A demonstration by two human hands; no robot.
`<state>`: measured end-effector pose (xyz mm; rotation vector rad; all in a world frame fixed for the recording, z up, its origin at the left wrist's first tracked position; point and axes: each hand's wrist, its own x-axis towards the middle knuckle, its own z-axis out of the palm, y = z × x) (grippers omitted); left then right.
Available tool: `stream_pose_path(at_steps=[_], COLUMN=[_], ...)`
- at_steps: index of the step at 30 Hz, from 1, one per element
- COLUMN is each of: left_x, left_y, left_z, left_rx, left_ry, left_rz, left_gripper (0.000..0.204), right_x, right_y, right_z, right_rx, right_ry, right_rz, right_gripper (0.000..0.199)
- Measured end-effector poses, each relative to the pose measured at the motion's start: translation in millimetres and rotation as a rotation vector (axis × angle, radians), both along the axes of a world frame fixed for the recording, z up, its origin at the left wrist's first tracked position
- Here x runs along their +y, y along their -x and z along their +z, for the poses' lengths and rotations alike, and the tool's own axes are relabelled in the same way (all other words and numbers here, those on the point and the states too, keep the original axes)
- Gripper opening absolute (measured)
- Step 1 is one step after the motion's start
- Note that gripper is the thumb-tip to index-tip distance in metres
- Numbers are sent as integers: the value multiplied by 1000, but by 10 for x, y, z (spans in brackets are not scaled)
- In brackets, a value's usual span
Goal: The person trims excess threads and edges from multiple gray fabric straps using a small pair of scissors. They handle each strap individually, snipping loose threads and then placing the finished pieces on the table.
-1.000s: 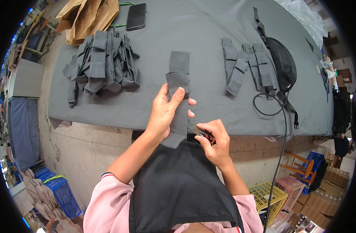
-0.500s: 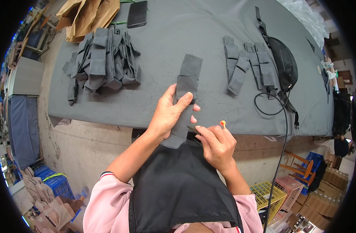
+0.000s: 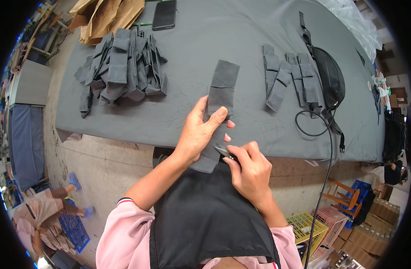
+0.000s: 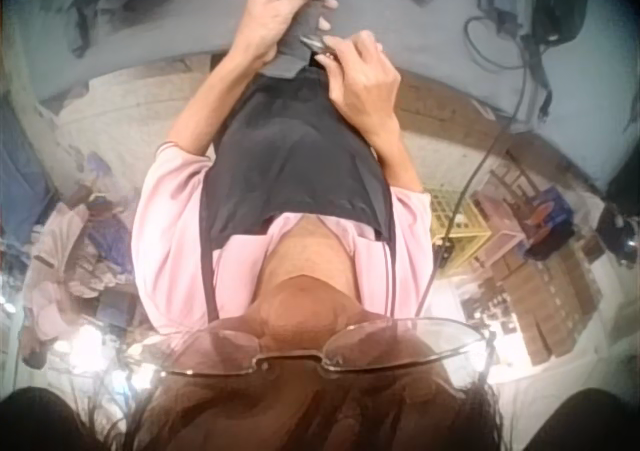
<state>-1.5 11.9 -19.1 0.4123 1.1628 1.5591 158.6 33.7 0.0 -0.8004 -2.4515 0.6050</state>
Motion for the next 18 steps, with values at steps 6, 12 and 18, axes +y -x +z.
stream_pose_path(at_steps=[6, 12, 18], left_x=[-30, -36, -51], left_y=[8, 19, 36], left_z=[-1, -17, -4], left_rx=[-15, -14, -53], left_ry=[-7, 11, 69], left_rz=[-22, -28, -87], left_gripper=[34, 33, 39], right_x=[8, 0, -14], right_y=[125, 140, 45], right_z=[19, 8, -117], right_rx=[-73, -65, 116], right_ry=[-31, -76, 75], right_rz=[78, 93, 49], right_gripper=[24, 24, 25])
